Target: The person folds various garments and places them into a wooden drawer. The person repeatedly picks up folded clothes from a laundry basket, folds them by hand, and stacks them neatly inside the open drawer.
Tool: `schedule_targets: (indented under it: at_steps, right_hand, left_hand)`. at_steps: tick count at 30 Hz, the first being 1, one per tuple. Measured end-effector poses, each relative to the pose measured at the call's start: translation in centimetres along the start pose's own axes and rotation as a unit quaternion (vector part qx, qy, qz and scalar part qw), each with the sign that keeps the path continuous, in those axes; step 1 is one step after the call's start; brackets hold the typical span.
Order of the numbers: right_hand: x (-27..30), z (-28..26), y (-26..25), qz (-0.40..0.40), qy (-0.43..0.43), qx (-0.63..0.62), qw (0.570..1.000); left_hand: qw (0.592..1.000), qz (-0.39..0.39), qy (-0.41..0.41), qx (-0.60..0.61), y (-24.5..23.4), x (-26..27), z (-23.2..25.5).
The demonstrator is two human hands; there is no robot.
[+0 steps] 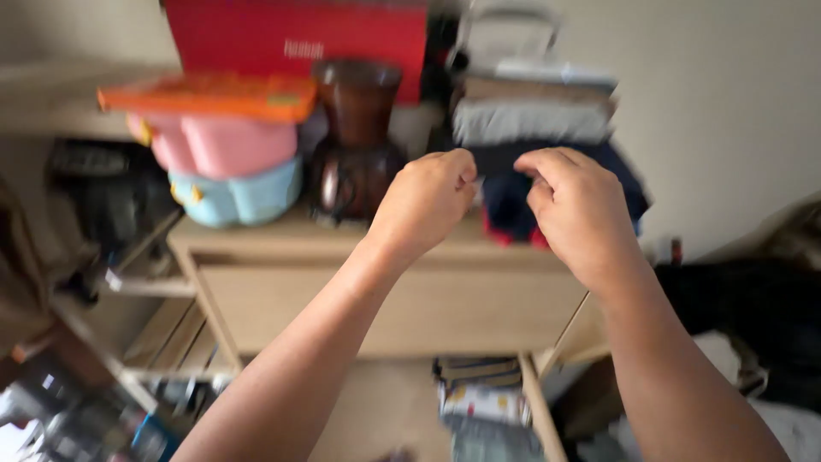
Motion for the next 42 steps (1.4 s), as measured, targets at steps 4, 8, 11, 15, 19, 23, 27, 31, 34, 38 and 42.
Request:
schedule_targets:
  at_steps: [4,8,11,15,19,23,27,31,34,38,42]
  right_hand:
    - [10.2,5.2,15.4,-0.26,0.215,-0.27,0.902]
    - [29.5,4.5,32.9,-0.596,0.231,-0.31,0.704]
    - [40.5,5.6,40.0,-0.621,0.141,-0.1,0.764]
    - [49.0,8.4,43.3,-0.659,0.104,0.062,0.743]
    - [50.4,8.5,44.4,-0.682,0.075,0.05,0.726]
    - [50.6,8.1,43.5,-0.731,0.118,0.067,0.669]
    - [45.5,7.6,40.0,-0.692,0.212,0.026,0.689]
    - [38.6,7.4,34.9,-0.579,0.369,-0.109,0.719]
    - [35.0,5.4,31.9,-0.487,0.425,-0.241,0.724]
    - [32.7,3.6,28.7,-0.404,0.452,-0.338,0.72]
    - [32.3,1.5,26.5,-0.405,0.477,-0.516,0.585]
  left_hand:
    - [0.99,-0.143,-0.012,-0.005,4.3,10.1,-1.6]
    - [0.952,-0.285,-0.103,-0.032,9.0,22.1,-5.6]
    - [0.939,-0.303,-0.164,-0.006,11.0,29.0,-8.2]
    - [0.918,-0.308,-0.249,0.037,12.4,36.1,-10.6]
    - [0.904,-0.301,-0.291,0.084,13.5,40.4,-11.5]
    - [0.83,-0.373,-0.36,0.206,16.1,45.0,-11.3]
    - [0.659,-0.479,-0.436,0.382,18.2,49.5,-8.9]
    - [0.626,-0.437,-0.521,0.381,17.8,50.7,-9.5]
    - [0.663,-0.253,-0.572,0.41,17.2,47.3,-10.7]
    - [0.631,-0.064,-0.594,0.496,16.8,42.1,-9.3]
    - [0.537,0.012,-0.562,0.629,15.1,35.4,-6.8]
Point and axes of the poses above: each hand's wrist, its own x-axis away from the middle knuckle, its own y-axis out of the palm, z = x × y, the point moved 10 cm from there along -x, towards the middle knuckle, and after that the axes turned 10 degrees about y, right-handed, at the moved point
